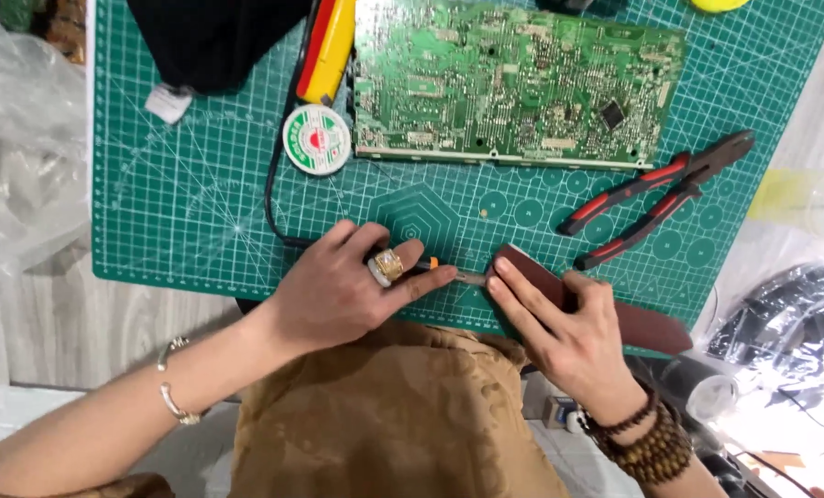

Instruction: Cleaning the tip of a soldering iron by repeatedly rubbing it against a piece of red sandpaper.

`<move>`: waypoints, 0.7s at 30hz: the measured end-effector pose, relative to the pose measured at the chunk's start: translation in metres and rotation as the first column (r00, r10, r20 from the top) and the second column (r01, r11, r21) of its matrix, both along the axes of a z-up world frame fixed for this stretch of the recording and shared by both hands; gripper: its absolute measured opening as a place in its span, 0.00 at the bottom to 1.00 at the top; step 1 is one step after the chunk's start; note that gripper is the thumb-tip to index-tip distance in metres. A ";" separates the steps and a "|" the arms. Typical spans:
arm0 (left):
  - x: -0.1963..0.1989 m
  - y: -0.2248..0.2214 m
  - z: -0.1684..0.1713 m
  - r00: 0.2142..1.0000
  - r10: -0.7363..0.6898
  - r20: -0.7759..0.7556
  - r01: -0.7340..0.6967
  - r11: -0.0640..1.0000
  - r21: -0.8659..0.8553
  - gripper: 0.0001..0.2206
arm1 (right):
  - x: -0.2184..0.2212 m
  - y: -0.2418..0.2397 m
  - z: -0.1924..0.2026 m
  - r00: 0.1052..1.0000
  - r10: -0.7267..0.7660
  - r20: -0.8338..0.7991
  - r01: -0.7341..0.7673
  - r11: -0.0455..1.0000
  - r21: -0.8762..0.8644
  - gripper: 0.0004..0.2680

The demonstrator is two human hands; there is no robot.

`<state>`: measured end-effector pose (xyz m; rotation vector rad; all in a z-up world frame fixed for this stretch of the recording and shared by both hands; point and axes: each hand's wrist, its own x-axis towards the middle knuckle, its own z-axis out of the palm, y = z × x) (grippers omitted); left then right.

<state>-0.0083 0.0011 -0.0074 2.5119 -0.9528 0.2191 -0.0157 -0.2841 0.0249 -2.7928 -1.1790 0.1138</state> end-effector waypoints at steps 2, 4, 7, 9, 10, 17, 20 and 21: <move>0.000 0.000 0.002 1.000 -0.010 0.004 0.010 1.000 0.000 0.19 | 0.001 0.013 -0.003 1.000 0.011 0.020 -0.012 0.999 0.034 0.17; 0.002 -0.001 0.002 1.000 -0.010 0.024 0.010 1.000 0.012 0.19 | 0.008 0.018 -0.004 0.998 0.031 0.058 -0.035 0.996 0.078 0.15; 0.001 0.000 0.002 1.000 -0.007 0.029 0.007 1.000 -0.009 0.19 | 0.008 0.009 -0.002 0.998 0.054 -0.012 -0.053 0.997 0.062 0.18; 0.000 0.000 0.002 0.999 0.006 0.035 -0.007 1.000 0.018 0.18 | 0.006 -0.007 -0.003 0.997 0.064 -0.042 -0.062 0.997 0.047 0.19; 0.001 0.001 0.001 0.999 0.003 0.035 -0.004 1.000 0.018 0.18 | 0.009 -0.005 -0.003 0.997 0.061 -0.043 -0.059 0.997 0.047 0.19; -0.001 0.000 0.004 0.999 0.004 0.034 -0.005 1.000 0.021 0.20 | 0.022 0.019 0.007 0.993 0.082 -0.090 -0.069 0.988 0.137 0.18; -0.001 0.000 0.001 0.999 -0.001 0.035 0.000 1.000 0.012 0.19 | 0.018 0.005 0.005 0.991 0.088 -0.101 -0.078 0.992 0.102 0.18; -0.002 0.000 0.001 0.999 0.005 0.040 -0.006 1.000 0.019 0.19 | 0.017 -0.001 0.004 0.992 0.091 -0.084 -0.085 0.994 0.070 0.18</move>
